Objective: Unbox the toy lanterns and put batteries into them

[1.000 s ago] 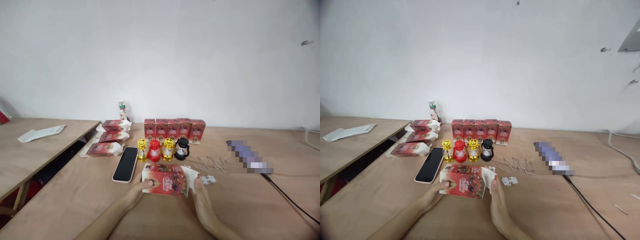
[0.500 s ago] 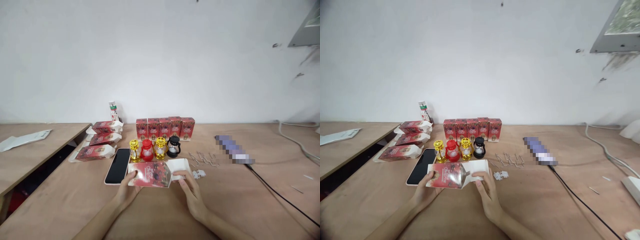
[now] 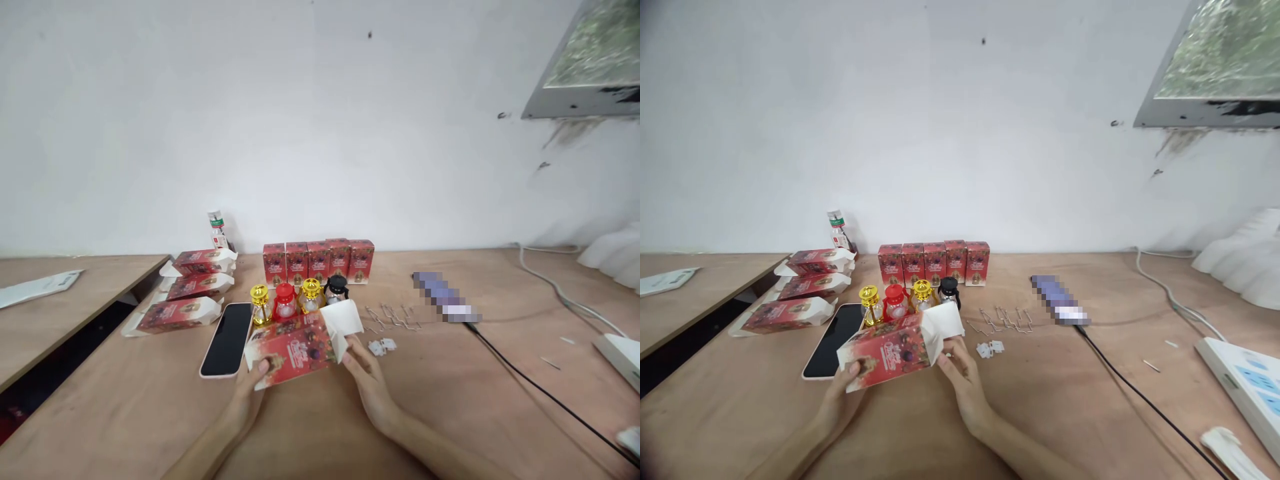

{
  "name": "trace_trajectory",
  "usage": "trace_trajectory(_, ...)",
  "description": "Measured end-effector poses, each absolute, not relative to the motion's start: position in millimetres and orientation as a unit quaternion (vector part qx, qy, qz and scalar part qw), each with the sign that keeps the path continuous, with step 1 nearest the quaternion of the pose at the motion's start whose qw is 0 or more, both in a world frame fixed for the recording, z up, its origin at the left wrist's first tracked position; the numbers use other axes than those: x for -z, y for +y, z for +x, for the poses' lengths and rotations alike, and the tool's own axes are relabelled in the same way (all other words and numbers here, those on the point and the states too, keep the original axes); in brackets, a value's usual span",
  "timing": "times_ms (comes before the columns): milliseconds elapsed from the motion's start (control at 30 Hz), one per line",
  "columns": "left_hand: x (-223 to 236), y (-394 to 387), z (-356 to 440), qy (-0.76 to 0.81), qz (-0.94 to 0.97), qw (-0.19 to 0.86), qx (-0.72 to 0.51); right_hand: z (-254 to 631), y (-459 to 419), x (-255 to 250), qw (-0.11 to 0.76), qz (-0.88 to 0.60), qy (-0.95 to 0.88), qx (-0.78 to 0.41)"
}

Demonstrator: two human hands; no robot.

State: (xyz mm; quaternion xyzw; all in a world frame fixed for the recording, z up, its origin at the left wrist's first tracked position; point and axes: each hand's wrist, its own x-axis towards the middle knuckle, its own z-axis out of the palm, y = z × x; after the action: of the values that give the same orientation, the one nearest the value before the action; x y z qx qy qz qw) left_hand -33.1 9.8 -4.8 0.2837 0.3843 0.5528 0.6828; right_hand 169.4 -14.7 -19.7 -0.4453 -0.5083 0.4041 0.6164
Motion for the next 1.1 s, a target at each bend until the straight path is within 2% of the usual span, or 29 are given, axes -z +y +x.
trace_trajectory(100, 5, 6, -31, 0.387, 0.297, 0.656, -0.575, 174, -15, 7, 0.63, -0.463, -0.483, -0.395)
trace_trajectory(300, -11, -3, -25, 0.379, 0.35, 0.6, -0.611, 188, -4, -36, 0.492, -0.504, -0.574, -0.418)
trace_trajectory(433, -13, -4, -27, 0.384, 0.393, 0.541, -0.636, 183, 5, -42, 0.482, -0.479, -0.56, -0.473)
trace_trajectory(700, -17, -9, -34, 0.387, 0.537, 0.39, -0.64, 168, 10, -63, 0.543, -0.392, -0.546, -0.504)
trace_trajectory(867, -28, -4, -43, 0.382, 0.643, 0.295, -0.595, 165, 9, -76, 0.559, -0.37, -0.511, -0.538)
trace_trajectory(1100, -41, -8, -51, 0.384, 0.604, 0.18, -0.675, 174, 19, -79, 0.656, -0.363, -0.36, -0.555)
